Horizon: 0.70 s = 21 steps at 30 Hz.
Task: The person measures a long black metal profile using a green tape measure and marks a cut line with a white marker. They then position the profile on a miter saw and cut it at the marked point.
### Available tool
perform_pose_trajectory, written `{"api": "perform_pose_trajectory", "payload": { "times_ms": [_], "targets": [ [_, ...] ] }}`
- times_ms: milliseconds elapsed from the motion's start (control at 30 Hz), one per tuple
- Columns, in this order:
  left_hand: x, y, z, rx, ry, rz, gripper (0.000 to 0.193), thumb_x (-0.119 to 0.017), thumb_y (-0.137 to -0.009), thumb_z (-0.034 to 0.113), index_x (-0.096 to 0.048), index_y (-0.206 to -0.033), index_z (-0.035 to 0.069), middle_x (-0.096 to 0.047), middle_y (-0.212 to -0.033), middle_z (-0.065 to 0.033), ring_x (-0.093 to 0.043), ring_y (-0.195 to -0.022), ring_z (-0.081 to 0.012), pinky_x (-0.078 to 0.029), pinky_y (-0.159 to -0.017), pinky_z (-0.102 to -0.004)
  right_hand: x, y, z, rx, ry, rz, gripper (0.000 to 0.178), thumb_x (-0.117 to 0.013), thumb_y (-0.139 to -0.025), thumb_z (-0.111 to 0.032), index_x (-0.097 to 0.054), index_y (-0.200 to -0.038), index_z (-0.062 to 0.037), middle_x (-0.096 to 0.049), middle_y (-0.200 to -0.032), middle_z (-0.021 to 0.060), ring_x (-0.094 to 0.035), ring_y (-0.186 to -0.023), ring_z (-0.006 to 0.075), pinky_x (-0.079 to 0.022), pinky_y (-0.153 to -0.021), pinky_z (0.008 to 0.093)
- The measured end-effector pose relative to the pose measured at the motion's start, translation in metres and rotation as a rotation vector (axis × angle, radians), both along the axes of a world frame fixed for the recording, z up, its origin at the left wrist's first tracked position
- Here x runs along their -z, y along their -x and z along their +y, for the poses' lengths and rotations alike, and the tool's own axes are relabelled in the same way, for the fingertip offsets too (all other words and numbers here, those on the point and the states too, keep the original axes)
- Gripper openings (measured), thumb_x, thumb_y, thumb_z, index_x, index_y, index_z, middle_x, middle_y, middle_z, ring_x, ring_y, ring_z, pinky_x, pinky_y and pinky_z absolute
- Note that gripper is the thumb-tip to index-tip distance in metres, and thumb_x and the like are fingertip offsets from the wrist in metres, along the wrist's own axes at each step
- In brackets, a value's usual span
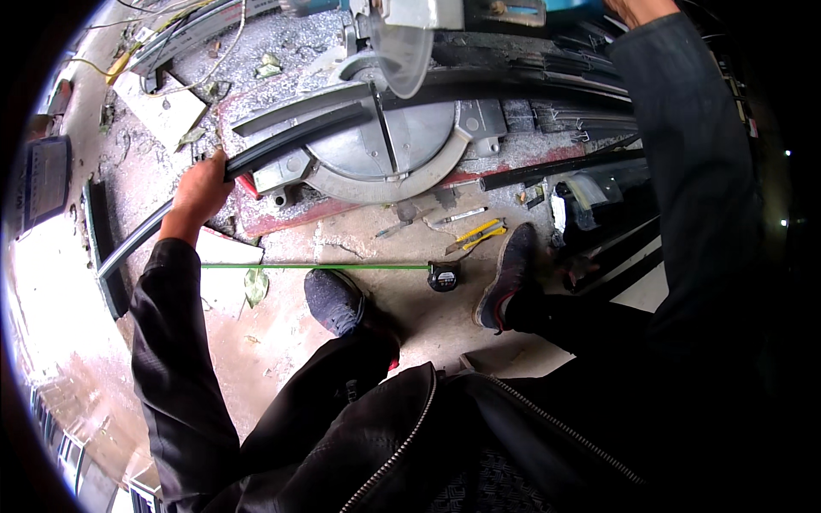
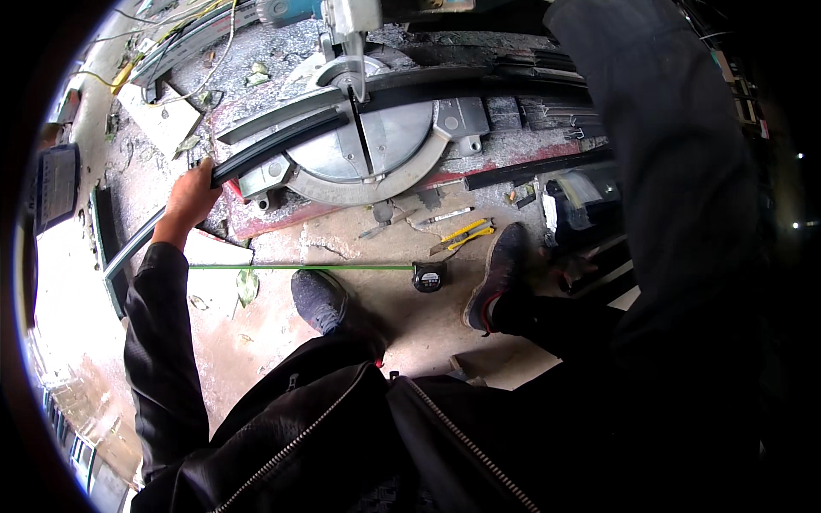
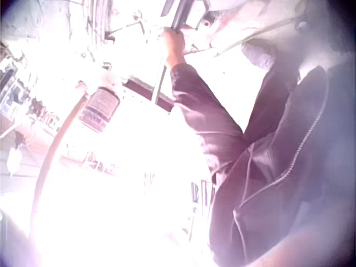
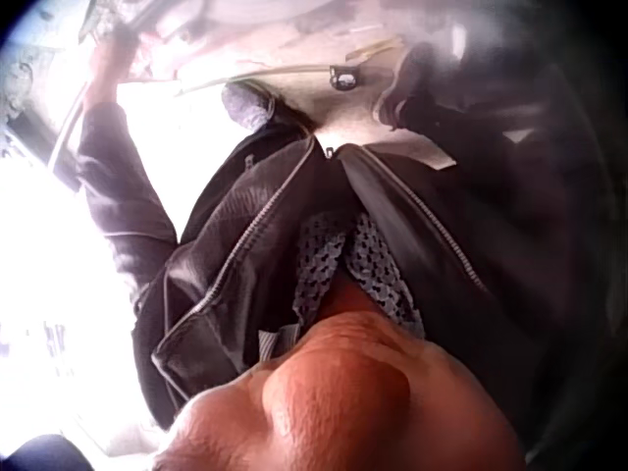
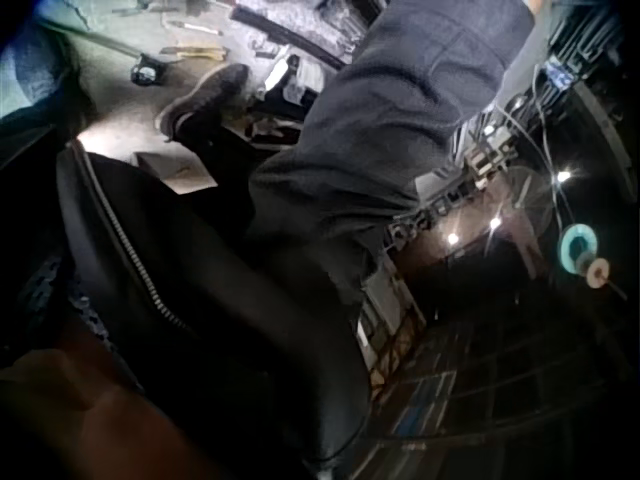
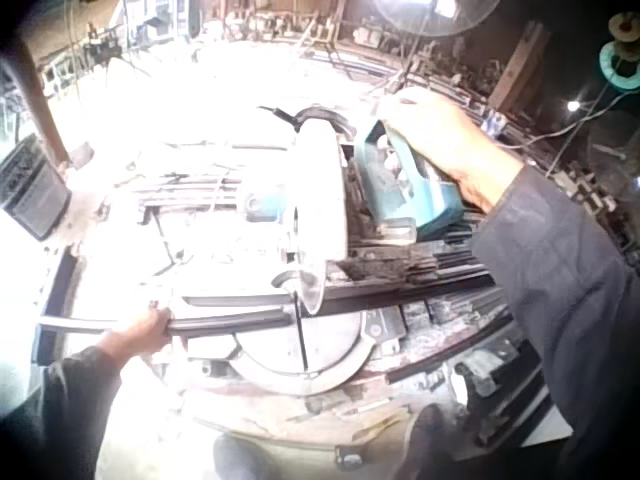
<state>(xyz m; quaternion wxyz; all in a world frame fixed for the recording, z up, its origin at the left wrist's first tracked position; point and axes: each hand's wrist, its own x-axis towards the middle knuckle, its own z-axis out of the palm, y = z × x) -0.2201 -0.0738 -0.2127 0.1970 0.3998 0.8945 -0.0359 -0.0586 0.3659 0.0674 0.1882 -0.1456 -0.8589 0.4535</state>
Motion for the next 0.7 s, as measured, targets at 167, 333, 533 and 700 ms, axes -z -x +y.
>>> {"api": "perform_pose_trajectory", "payload": {
  "times_ms": [167,333,533,700],
  "targets": [
    [-0.016,-0.022,-0.044,-0.033,-0.084,0.057,0.025,-0.068,-0.090,0.016,-0.052,-0.106,0.005,-0.070,-0.089,-0.0247,-0.070,-0.087,-0.0469,-0.055,-0.078,-0.0573,-0.005,0.009,0.007,-0.052,0.020,-0.025,0.023,-0.062,-0.106,-0.026,-0.069,-0.111,-0.0043,-0.070,-0.081,0.0066,-0.067,-0.060,0.0142,-0.057,-0.051,0.0301],
    [-0.032,-0.074,-0.087,-0.188,-0.132,-0.013,0.022,-0.068,-0.091,0.017,-0.053,-0.102,0.005,-0.071,-0.087,-0.0261,-0.070,-0.084,-0.0482,-0.055,-0.075,-0.0569,-0.002,0.023,0.027,0.009,-0.039,0.023,0.023,-0.063,-0.104,-0.025,-0.073,-0.098,-0.0051,-0.068,-0.075,0.0027,-0.062,-0.057,0.0113,-0.050,-0.051,0.0270],
    [-0.021,-0.186,-0.181,-0.610,-0.149,-0.115,0.022,-0.072,-0.090,0.016,-0.059,-0.099,0.002,-0.070,-0.083,-0.0289,-0.070,-0.082,-0.0495,-0.056,-0.070,-0.0543,0.000,0.050,0.054,0.002,-0.086,-0.026,0.026,-0.064,-0.103,-0.028,-0.075,-0.090,-0.0072,-0.066,-0.070,-0.0009,-0.056,-0.055,0.0099,-0.042,-0.050,0.0288],
    [0.006,-0.301,-0.233,-0.885,-0.102,-0.179,0.028,-0.076,-0.088,0.021,-0.059,-0.102,0.003,-0.071,-0.085,-0.0282,-0.070,-0.085,-0.0494,-0.056,-0.072,-0.0525,-0.011,0.056,0.026,0.064,-0.006,-0.127,0.029,-0.065,-0.102,-0.030,-0.076,-0.095,-0.0045,-0.071,-0.077,0.0055,-0.064,-0.061,0.0145,-0.051,-0.052,0.0312]
  ]
}}
